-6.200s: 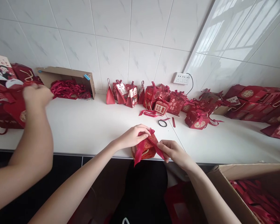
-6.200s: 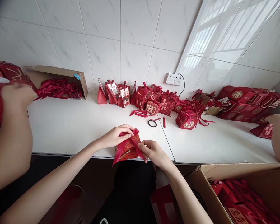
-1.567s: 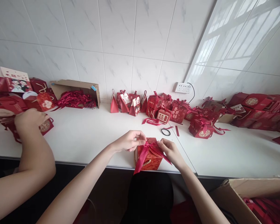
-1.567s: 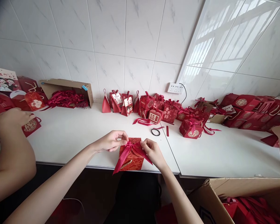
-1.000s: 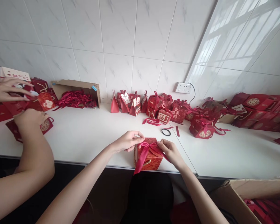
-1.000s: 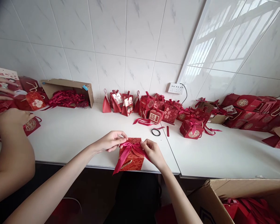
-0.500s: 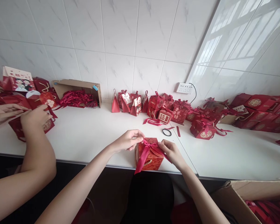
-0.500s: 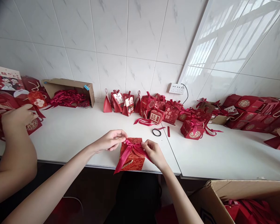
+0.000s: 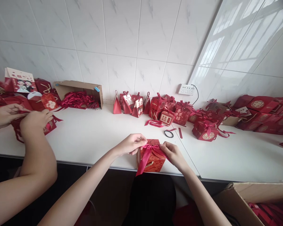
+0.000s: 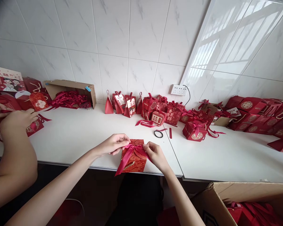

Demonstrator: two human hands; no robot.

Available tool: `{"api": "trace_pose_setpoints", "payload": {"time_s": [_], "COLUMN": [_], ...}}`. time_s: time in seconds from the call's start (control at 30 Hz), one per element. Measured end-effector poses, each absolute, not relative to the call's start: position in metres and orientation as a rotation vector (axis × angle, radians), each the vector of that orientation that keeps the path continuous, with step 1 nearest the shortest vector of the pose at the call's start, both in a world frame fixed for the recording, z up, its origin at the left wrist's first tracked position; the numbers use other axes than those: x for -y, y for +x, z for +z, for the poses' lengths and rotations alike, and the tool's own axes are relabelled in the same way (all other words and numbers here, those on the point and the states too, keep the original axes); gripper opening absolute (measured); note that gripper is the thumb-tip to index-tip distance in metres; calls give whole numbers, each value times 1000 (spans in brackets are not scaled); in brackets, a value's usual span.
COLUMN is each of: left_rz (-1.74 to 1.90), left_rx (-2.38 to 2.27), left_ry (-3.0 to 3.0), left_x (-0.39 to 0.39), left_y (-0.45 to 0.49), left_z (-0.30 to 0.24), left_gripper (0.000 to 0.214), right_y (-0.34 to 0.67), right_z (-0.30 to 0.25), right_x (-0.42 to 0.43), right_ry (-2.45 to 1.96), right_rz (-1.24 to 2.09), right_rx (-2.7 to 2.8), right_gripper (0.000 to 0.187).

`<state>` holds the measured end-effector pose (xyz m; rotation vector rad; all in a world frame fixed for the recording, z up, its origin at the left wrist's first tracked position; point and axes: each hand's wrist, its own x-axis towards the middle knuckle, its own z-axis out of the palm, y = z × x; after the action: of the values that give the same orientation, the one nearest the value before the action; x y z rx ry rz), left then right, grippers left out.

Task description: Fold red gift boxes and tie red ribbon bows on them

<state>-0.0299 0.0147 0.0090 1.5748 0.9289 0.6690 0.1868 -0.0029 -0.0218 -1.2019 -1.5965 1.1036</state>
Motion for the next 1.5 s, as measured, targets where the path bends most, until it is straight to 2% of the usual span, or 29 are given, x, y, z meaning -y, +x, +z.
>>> {"api": "trace_pose_setpoints", "payload": {"time_s": [0.27, 0.63, 0.8, 0.93, 1.0, 1.23, 1.5], "left_rz": [779, 751, 938, 771, 758, 869, 1211], "left_rx": [-987, -1057, -1372, -1551, -1551, -1415, -1368], "left_ry": [1549, 1741, 1804, 1840, 1863, 1643, 1417], "left_x": [-11, -9, -4, -2, -2, 5, 18], "left_y": [-27, -31, -38, -30, -23, -17, 1], "left_z": [7, 24, 25, 22, 21, 1, -27], "left_gripper": [10, 21, 27, 49, 52, 27, 28], "right_y": [185, 186, 187, 187, 185, 175, 176], "right_z": [-17, -18, -11, -12, -14, -19, -27], "right_x": [4, 3, 6, 4, 2, 0, 7], "right_ry": [-1183, -1178, -1222, -1261, -1276, -1300, -1196], "right_rz": [1156, 1139, 1099, 1087, 1084, 1035, 1001], "right_rx": [1564, 1582, 1620, 1611, 1577, 1565, 1518], "right_gripper": [49, 49, 49, 49, 49, 51, 51]}}
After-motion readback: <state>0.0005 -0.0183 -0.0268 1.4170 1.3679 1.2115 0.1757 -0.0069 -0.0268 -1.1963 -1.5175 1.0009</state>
